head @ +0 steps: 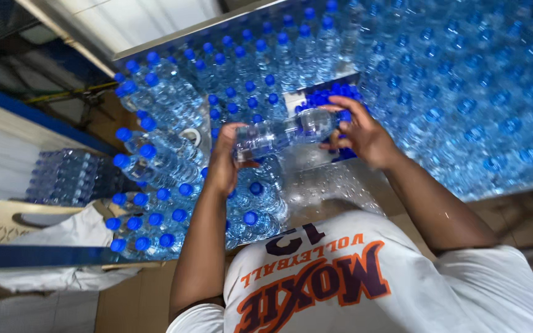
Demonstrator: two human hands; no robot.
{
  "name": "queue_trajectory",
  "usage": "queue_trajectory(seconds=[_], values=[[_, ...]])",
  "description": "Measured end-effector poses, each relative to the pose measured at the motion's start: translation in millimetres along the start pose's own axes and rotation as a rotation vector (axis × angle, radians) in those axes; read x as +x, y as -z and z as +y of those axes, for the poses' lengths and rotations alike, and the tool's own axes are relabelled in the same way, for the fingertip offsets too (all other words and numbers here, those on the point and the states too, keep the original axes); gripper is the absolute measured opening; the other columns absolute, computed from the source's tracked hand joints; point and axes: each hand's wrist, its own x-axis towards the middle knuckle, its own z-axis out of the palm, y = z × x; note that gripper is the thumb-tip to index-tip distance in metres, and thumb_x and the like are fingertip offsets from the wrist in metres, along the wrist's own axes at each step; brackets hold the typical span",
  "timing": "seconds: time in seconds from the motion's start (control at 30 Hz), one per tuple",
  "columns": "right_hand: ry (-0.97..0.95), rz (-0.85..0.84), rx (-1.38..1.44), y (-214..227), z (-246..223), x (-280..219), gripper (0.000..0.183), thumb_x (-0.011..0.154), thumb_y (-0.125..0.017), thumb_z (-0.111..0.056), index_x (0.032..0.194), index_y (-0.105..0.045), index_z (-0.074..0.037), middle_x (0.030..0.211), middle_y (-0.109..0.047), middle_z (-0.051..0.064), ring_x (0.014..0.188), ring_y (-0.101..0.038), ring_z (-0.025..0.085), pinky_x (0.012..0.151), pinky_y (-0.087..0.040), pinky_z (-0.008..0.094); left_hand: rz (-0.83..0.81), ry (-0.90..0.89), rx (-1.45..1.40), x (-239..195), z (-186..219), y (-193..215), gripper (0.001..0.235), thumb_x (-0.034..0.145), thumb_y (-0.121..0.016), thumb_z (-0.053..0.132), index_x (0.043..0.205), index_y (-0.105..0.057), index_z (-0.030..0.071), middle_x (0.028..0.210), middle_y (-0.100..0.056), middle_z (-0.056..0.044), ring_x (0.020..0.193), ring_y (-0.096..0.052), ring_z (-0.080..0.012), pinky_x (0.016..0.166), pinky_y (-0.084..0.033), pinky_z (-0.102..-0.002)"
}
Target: The person places empty plastic bottles into a filling station, removes them once full, and places them onto a storage area with other bottles.
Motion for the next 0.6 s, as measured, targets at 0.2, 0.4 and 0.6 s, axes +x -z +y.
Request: queue_trajectory(seconds=[0.2, 0.4, 0.6], values=[[1.041, 0.206, -1.172, 83.7, 118.0, 49.2, 0.048, 0.112, -0.063, -0.055, 0.091, -0.078, -0.015, 0.074, -0.058, 0.002, 0.059, -0.059, 0.025, 0.058, -0.053, 0.039, 0.329, 0.182, 0.085, 8.5, -44.6, 19.5, 0.063, 0.104, -0.073, 0.052, 0.153, -0.062, 0.014, 0.143, -0.067, -0.024, 0.073, -0.078, -0.0364, 0.026, -0.052, -0.032], [0.58, 0.223, -0.713, 26.0, 57.8, 63.8, 0.049, 0.127, -0.036, -0.029, 0.12, -0.073, 0.003, 0.102, -0.069, 0.029, 0.085, -0.065, 0.052, 0.078, -0.055, 0.061, 0.35, -0.331, 0.51, -46.5, -7.2, -38.6, 0.024, 0.111, -0.062, 0.038, 0.117, -0.077, 0.021, 0.094, -0.074, -0.007, 0.083, -0.071, -0.02, 0.075, -0.062, -0.038], [0.949, 0.145, -0.921, 63.0, 132.9, 70.3, 0.048, 0.116, -0.054, -0.052, 0.119, -0.08, -0.012, 0.102, -0.078, 0.008, 0.083, -0.075, 0.036, 0.074, -0.06, 0.048, 0.437, -0.228, 0.141, -17.8, 0.6, -10.3, 0.022, 0.106, -0.059, 0.024, 0.106, -0.077, 0.011, 0.072, -0.069, -0.006, 0.046, -0.056, -0.0134, 0.036, -0.044, -0.025]])
